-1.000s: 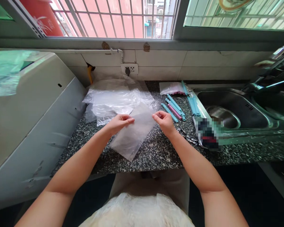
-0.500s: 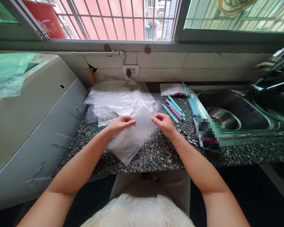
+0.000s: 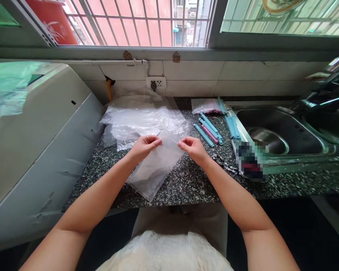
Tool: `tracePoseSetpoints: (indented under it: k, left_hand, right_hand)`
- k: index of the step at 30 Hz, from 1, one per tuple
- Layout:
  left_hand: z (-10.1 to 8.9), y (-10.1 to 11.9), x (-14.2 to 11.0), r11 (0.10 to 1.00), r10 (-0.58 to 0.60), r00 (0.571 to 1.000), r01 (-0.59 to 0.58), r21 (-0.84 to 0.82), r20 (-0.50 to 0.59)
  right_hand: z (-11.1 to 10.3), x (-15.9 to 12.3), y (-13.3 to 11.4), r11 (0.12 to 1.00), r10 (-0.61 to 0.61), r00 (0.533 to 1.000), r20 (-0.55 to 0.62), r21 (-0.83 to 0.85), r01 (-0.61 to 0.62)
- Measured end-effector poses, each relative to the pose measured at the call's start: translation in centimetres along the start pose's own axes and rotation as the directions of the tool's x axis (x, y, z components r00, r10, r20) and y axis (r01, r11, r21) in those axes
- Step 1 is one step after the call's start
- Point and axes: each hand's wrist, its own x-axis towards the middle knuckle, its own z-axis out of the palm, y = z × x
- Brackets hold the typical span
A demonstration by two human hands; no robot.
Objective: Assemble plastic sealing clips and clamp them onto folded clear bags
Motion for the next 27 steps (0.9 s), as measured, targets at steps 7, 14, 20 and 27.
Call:
tracePoseSetpoints:
  k: [7, 14, 20, 27]
  left_hand:
    - [0.0, 0.1, -0.2, 0.999, 0.025, 0.997, -0.028, 0.038, 0.08]
    - [0.0, 0.0, -0.2, 0.995, -0.057, 0.995, 0.05, 0.088, 0.078]
    - [-0.2, 0.3, 0.0, 0.982, -0.074, 0.997, 0.07, 0.176, 0.019]
    - [-0.3, 0.2, 0.2, 0.97, -0.074, 0.997, 0.076, 0.23, -0.014]
  right_hand:
    - [0.3, -0.1, 0.3, 0.997, -0.065, 0.997, -0.042, -0.053, 0.063]
    - [0.5, 0.1, 0.8, 0.986, -0.113, 0.993, -0.046, -0.132, 0.106]
    - [-1.9, 1.0, 0.8, 0.905, -0.15, 0.987, -0.055, -0.41, 0.115]
    - [-5.9, 1.8, 0.9, 0.29, -0.211, 0.926, -0.313, -0.925, -0.246]
